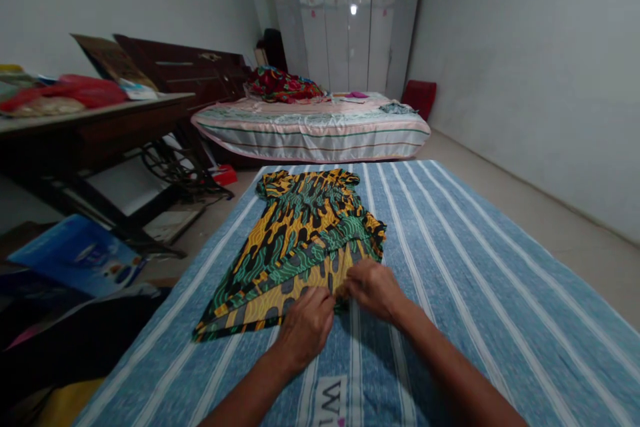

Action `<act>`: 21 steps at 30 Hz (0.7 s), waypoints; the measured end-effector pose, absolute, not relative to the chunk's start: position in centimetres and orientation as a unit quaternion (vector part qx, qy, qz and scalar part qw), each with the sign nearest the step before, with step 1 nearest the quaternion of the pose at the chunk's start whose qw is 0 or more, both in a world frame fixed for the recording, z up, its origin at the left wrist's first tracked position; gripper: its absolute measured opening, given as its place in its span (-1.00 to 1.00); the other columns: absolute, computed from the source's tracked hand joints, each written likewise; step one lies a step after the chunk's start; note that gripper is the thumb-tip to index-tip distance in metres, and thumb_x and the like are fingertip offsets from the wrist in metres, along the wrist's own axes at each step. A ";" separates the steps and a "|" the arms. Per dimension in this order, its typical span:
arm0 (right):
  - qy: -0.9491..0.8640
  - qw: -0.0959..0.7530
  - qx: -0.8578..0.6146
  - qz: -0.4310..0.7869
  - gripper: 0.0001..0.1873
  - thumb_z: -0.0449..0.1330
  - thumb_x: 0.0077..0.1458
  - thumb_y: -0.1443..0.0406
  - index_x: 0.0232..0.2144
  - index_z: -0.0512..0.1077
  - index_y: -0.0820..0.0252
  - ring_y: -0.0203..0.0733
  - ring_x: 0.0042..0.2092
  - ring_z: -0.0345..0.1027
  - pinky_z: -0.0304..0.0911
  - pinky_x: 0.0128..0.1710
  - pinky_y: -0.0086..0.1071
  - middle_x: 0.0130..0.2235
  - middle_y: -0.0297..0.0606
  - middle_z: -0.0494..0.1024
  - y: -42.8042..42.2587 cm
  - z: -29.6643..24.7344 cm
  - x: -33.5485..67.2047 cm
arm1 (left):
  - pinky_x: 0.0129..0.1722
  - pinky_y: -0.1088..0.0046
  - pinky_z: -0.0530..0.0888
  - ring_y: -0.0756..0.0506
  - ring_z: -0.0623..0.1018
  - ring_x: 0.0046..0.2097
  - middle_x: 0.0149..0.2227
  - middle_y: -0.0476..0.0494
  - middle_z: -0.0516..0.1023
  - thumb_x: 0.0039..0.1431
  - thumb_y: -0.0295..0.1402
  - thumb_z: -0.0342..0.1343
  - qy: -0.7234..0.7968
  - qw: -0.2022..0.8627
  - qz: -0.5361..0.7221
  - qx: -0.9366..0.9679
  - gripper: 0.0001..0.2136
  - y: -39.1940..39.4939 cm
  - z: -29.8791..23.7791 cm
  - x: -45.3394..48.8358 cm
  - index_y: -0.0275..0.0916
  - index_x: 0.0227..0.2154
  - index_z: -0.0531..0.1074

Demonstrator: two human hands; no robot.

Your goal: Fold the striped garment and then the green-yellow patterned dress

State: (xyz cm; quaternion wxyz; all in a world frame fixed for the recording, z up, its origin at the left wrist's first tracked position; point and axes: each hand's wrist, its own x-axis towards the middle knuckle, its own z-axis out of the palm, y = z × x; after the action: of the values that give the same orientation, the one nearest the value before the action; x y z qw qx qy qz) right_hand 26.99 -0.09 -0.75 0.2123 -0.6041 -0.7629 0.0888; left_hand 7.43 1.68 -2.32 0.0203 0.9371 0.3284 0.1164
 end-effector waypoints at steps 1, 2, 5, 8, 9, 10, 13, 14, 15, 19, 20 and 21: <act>-0.725 0.222 -0.649 0.068 -0.78 0.00 0.18 0.31 -0.35 0.45 0.17 -0.22 -0.23 0.37 0.15 -0.25 -0.45 -0.32 -0.24 0.50 0.6 -0.5 28.0 | -0.25 0.32 0.42 -0.13 0.41 -0.22 -0.30 -0.14 0.43 0.16 -0.55 -0.09 0.330 0.016 0.116 0.937 -0.84 1.7 -2.3 7.4 -0.24 -0.38 0.36; -0.683 0.222 -0.694 0.045 -0.78 0.00 0.19 0.29 -0.31 0.45 0.17 -0.19 -0.20 0.37 0.16 -0.25 -0.43 -0.28 -0.22 0.51 1.4 -0.2 29.1 | -0.25 0.32 0.42 -0.13 0.41 -0.22 -0.30 -0.14 0.43 0.16 -0.56 -0.08 0.331 0.013 0.116 0.936 -0.84 1.8 -2.4 7.4 -0.24 -0.38 0.36; -0.598 0.178 -0.781 0.000 -0.69 0.05 0.17 0.17 -0.10 0.39 0.18 -0.09 -0.12 0.36 0.17 -0.25 -0.37 -0.18 -0.14 0.50 3.7 0.5 31.2 | -0.27 0.32 0.43 -0.13 0.42 -0.23 -0.30 -0.13 0.43 0.16 -0.56 -0.09 0.334 0.008 0.124 0.934 -0.84 1.8 -2.6 7.4 -0.24 -0.39 0.36; -0.595 0.118 -0.795 0.003 -0.56 0.12 0.10 0.14 0.01 0.31 0.16 -0.04 -0.10 0.37 0.20 -0.28 -0.36 -0.13 -0.12 0.49 5.8 0.8 31.4 | -0.27 0.30 0.44 -0.13 0.42 -0.24 -0.31 -0.15 0.43 0.16 -0.57 -0.10 0.333 0.006 0.133 0.934 -0.83 1.9 -3.0 7.5 -0.25 -0.39 0.36; -0.596 0.105 -0.796 0.006 -0.58 0.11 0.10 0.18 0.01 0.31 0.16 -0.03 -0.12 0.39 0.20 -0.29 -0.35 -0.13 -0.11 0.49 6.4 0.8 31.2 | -0.27 0.30 0.44 -0.14 0.42 -0.24 -0.32 -0.15 0.43 0.16 -0.58 -0.10 0.332 0.005 0.135 0.934 -0.83 2.0 -3.1 7.4 -0.25 -0.40 0.36; -0.592 0.098 -0.800 0.009 -0.61 0.10 0.10 0.23 -0.01 0.33 0.18 -0.03 -0.16 0.42 0.21 -0.31 -0.34 -0.15 -0.09 0.50 6.9 0.7 31.0 | -0.27 0.30 0.44 -0.14 0.42 -0.25 -0.32 -0.15 0.43 0.16 -0.58 -0.10 0.331 0.005 0.136 0.934 -0.82 2.0 -3.2 7.4 -0.25 -0.40 0.36; -0.563 0.104 -0.820 0.009 -0.71 0.01 0.09 0.39 -0.15 0.43 0.24 -0.02 -0.22 0.46 0.22 -0.33 -0.32 -0.23 -0.01 0.54 7.9 0.9 31.0 | -0.28 0.31 0.44 -0.13 0.42 -0.25 -0.34 -0.15 0.43 0.15 -0.61 -0.11 0.326 0.005 0.147 0.934 -0.81 2.1 -3.6 7.2 -0.25 -0.40 0.36; -0.551 0.113 -0.827 0.006 -0.71 -0.01 0.09 0.40 -0.19 0.46 0.24 -0.02 -0.23 0.46 0.23 -0.33 -0.32 -0.26 0.00 0.55 7.8 1.0 31.3 | -0.28 0.32 0.44 -0.13 0.42 -0.25 -0.34 -0.15 0.43 0.15 -0.61 -0.12 0.324 0.006 0.153 0.934 -0.80 2.1 -3.8 7.1 -0.25 -0.40 0.36; -0.539 0.122 -0.833 0.002 -0.70 -0.03 0.11 0.40 -0.21 0.47 0.23 -0.02 -0.23 0.46 0.23 -0.33 -0.33 -0.28 0.00 0.55 7.4 1.2 31.7 | -0.28 0.32 0.44 -0.13 0.42 -0.25 -0.35 -0.15 0.42 0.14 -0.61 -0.11 0.320 0.008 0.161 0.934 -0.81 2.2 -3.9 7.0 -0.25 -0.41 0.36; -0.506 0.229 -0.831 -0.001 -0.65 -0.05 0.11 0.31 -0.17 0.49 0.16 -0.11 -0.25 0.47 0.26 -0.32 -0.36 -0.32 -0.16 0.58 3.9 1.5 34.1 | -0.31 0.34 0.43 -0.11 0.41 -0.29 -0.36 -0.13 0.42 0.17 -0.59 -0.11 0.297 0.015 0.206 0.932 -0.83 2.4 -4.3 6.7 -0.26 -0.43 0.33; -0.493 0.304 -0.815 0.016 -0.66 -0.02 0.06 0.28 -0.20 0.50 0.17 -0.12 -0.30 0.47 0.28 -0.33 -0.36 -0.35 -0.20 0.58 2.6 1.2 34.7 | -0.32 0.35 0.43 -0.11 0.41 -0.29 -0.37 -0.13 0.41 0.18 -0.58 -0.11 0.290 0.015 0.217 0.932 -0.83 2.5 -4.3 6.7 -0.26 -0.44 0.33; -0.466 0.387 -0.794 0.044 -0.67 0.02 0.00 0.24 -0.25 0.51 0.20 -0.14 -0.36 0.46 0.30 -0.36 -0.36 -0.40 -0.23 0.57 1.3 0.8 35.3 | -0.33 0.35 0.42 -0.11 0.41 -0.30 -0.38 -0.13 0.41 0.18 -0.57 -0.11 0.284 0.015 0.226 0.932 -0.83 2.5 -4.3 6.7 -0.26 -0.44 0.32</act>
State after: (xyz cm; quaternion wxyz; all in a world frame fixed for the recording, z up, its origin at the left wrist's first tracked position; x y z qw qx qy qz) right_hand 35.31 1.32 0.78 0.3873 -0.7942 -0.4662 0.0443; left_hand 6.70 2.49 -4.32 0.0150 0.9318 0.2837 0.2258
